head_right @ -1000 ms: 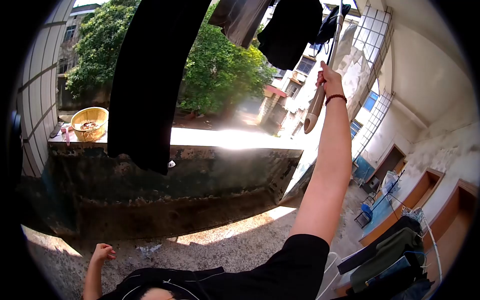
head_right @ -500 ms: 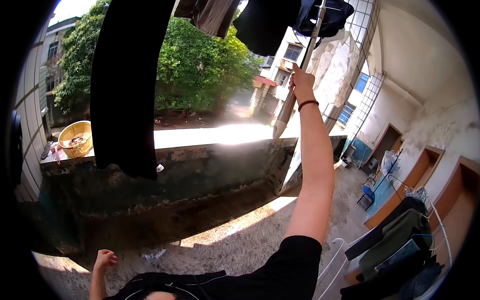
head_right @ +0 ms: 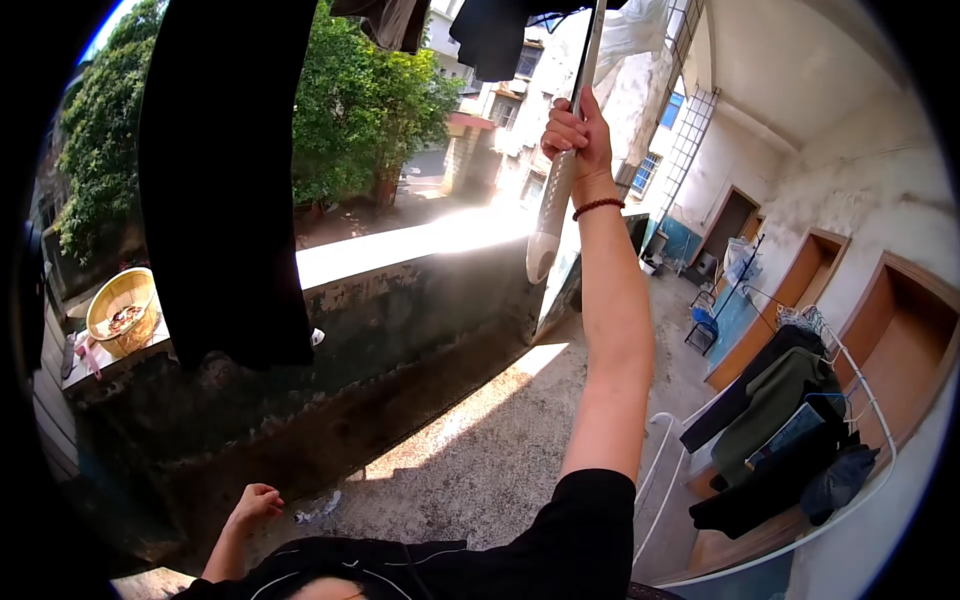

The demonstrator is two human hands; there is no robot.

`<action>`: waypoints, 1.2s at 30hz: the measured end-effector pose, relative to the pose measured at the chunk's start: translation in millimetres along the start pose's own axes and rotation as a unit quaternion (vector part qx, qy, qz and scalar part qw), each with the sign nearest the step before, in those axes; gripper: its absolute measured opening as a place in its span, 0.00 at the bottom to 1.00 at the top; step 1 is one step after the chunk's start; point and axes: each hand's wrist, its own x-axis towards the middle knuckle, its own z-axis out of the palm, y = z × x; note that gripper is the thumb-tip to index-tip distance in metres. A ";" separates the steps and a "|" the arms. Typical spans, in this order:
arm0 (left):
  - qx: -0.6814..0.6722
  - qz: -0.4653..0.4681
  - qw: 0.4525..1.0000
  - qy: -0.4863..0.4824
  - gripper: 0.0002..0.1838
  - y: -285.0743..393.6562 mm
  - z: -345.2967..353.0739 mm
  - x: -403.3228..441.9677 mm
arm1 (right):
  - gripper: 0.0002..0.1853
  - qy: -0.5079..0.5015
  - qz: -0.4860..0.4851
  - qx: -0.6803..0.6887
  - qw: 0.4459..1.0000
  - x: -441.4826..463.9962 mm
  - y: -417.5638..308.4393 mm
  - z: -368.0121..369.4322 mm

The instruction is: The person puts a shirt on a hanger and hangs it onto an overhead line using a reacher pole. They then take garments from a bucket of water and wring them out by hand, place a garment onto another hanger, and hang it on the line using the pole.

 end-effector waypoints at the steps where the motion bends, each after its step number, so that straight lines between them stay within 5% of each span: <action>1: 0.016 0.018 1.000 -0.014 0.11 3.0 0.1 4.8 | 0.23 0.006 -0.009 -0.003 1.000 -4.3 16.1 4.0; 5: 0.045 0.056 0.995 -0.071 0.11 -3.9 2.6 28.6 | 0.25 -0.028 -0.025 -0.055 0.998 -58.5 99.6 1.2; 9: 0.033 0.027 0.989 -0.142 0.12 -16.0 23.9 47.6 | 0.21 0.180 -0.037 -0.168 0.968 -193.1 227.8 -5.3; 12: 0.121 0.016 0.961 -0.248 0.14 -10.1 50.0 53.2 | 0.16 0.286 0.007 -0.109 0.952 -293.0 294.4 22.6; 16: 0.220 0.065 0.879 -0.417 0.15 -3.5 112.4 73.0 | 0.11 0.536 -0.053 -0.201 0.818 -360.7 329.0 119.1; 17: 0.243 0.089 0.858 -0.443 0.15 4.2 134.8 68.1 | 0.11 0.600 0.003 -0.227 0.767 -380.6 340.4 140.8; 22: 0.206 0.072 0.776 -0.592 0.25 31.0 252.0 0.2 | 0.16 0.751 0.206 -0.475 0.409 -490.5 449.0 251.9; 25: 0.134 0.058 0.738 -0.658 0.26 21.2 308.8 -75.4 | 0.14 0.778 0.232 -0.489 0.319 -560.9 528.5 315.1; 28: -0.032 -0.116 0.638 -0.761 0.26 -16.1 354.3 -135.5 | 0.15 0.818 0.229 -0.457 0.263 -616.0 607.4 377.9; 30: -0.010 -0.215 0.630 -0.746 0.25 -68.9 377.3 -158.3 | 0.14 0.854 0.217 -0.410 0.236 -636.6 631.8 413.7; 33: 0.083 -0.195 0.639 -0.739 0.25 -120.0 384.7 -241.4 | 0.16 0.877 0.254 -0.287 0.289 -651.1 646.7 456.7; 36: 0.155 -0.201 0.579 -0.775 0.24 -178.8 382.5 -320.5 | 0.13 0.885 0.236 -0.332 0.224 -667.4 650.4 471.3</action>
